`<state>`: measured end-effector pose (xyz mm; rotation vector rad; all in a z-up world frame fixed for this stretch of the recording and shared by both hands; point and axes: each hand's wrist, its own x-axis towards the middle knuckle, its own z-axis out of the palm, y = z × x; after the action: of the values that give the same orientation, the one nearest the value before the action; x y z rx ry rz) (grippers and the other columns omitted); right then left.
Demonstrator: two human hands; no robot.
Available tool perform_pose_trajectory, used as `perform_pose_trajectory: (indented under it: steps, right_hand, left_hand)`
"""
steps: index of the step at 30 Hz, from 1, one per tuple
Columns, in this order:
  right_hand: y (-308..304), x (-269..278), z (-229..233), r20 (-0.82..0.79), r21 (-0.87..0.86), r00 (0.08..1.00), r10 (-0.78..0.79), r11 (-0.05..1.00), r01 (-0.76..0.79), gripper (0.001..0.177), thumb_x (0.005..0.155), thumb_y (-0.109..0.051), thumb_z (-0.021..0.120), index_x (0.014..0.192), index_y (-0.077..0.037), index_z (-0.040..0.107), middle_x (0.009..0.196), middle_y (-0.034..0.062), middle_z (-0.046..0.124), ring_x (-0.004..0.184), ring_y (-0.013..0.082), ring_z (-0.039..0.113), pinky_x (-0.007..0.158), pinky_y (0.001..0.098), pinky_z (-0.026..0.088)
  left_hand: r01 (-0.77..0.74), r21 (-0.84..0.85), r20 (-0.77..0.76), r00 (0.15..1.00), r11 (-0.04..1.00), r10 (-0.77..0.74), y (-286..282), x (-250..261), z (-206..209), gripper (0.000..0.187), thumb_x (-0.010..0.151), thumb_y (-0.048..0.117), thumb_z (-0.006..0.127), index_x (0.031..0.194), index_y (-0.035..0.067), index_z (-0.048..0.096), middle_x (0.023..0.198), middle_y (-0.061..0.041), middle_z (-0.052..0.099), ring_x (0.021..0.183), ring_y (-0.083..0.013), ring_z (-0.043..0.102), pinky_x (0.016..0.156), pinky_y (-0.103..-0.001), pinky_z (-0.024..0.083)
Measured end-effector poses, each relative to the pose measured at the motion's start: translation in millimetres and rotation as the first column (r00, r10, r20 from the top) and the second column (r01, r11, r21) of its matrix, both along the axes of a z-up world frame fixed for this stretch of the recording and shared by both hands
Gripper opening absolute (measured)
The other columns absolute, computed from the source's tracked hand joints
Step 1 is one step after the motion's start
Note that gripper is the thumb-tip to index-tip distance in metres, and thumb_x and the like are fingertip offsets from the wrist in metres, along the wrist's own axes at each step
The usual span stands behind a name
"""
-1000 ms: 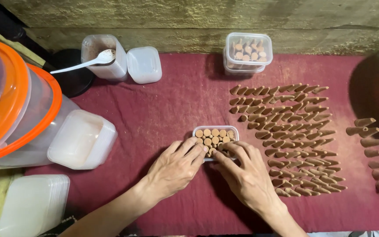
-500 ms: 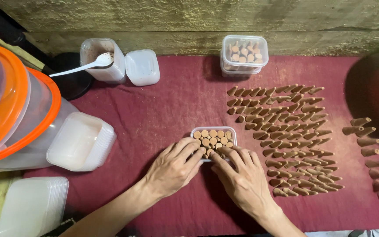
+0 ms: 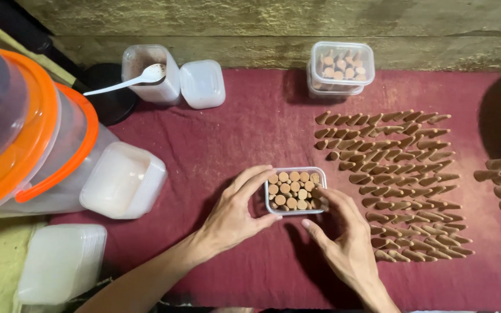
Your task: Packaging incense cones into small plastic containers
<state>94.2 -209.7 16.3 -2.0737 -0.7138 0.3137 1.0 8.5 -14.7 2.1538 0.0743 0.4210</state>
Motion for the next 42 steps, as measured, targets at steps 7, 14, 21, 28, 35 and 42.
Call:
perform_pose_trajectory:
  steps: [7,14,21,28,35,42]
  right_hand:
    - [13.8,-16.7,7.9,-0.209,0.075,0.977,0.028,0.997,-0.013,0.064,0.081,-0.014,0.078,0.141,-0.011,0.058,0.141,0.0092,0.063,0.127,0.0208,0.065,0.113,0.0338,0.050]
    - [48.4,-42.6,12.0,-0.265,0.154,0.935,0.237,0.967,-0.202,0.059,0.086,-0.017,0.073,0.141,-0.007,0.056,0.144,0.0113,0.061,0.129,0.0230,0.065,0.112,0.0348,0.052]
    - [87.9,-72.7,11.9,-0.250,0.181,0.876,0.412,0.909,-0.376,0.055,0.091,-0.023,0.066,0.143,-0.008,0.055,0.148,0.0123,0.056,0.137,0.0234,0.057,0.114,0.0365,0.048]
    - [110.2,-79.3,9.5,-0.172,0.002,0.865,0.472,0.878,-0.479,0.053,0.088,-0.029,0.070,0.137,-0.010,0.060,0.142,0.0071,0.063,0.128,0.0188,0.061,0.110,0.0347,0.045]
    - [128.8,-97.2,31.7,0.402,0.037,0.849,0.344,0.920,-0.390,0.040,0.095,-0.020,0.072,0.129,0.001,0.065,0.132,0.0199,0.063,0.124,0.0317,0.058,0.104,0.0436,0.051]
    - [174.4,-138.1,61.9,0.360,0.003,0.650,0.670,0.696,-0.718,0.041,0.090,-0.027,0.074,0.127,-0.009,0.067,0.125,0.0064,0.071,0.115,0.0212,0.068,0.106,0.0398,0.042]
  left_hand:
    - [0.029,0.047,-0.014,1.000,0.998,-0.028,17.5,-28.8,20.9,0.082,0.074,0.020,0.091,0.144,0.007,0.050,0.142,-0.015,0.054,0.132,-0.0309,0.058,0.110,-0.050,0.053]
    - [-0.220,0.127,0.133,0.970,0.967,0.203,26.5,-94.7,29.3,0.079,0.067,0.020,0.098,0.134,0.002,0.059,0.135,-0.015,0.060,0.126,-0.0291,0.064,0.112,-0.041,0.054]
    - [-0.509,0.067,0.196,0.850,0.858,0.489,10.4,-153.3,17.5,0.077,0.064,0.023,0.102,0.127,0.005,0.063,0.127,-0.012,0.060,0.119,-0.0254,0.065,0.106,-0.036,0.058]
    - [-0.655,0.019,0.229,0.738,0.755,0.634,-2.3,-176.3,7.0,0.084,0.064,0.031,0.101,0.132,0.005,0.058,0.128,-0.013,0.059,0.121,-0.0286,0.063,0.109,-0.041,0.056]
    - [-0.845,0.077,0.445,0.504,0.530,0.740,4.9,-198.5,20.7,0.048,0.083,0.030,0.087,0.114,-0.001,0.068,0.112,-0.013,0.066,0.106,-0.0267,0.065,0.097,-0.037,0.060]
    - [-0.977,0.141,0.389,0.204,0.161,0.898,33.7,-241.0,30.7,0.064,0.087,0.031,0.083,0.134,-0.002,0.054,0.134,-0.020,0.056,0.128,-0.0373,0.056,0.115,-0.050,0.046]
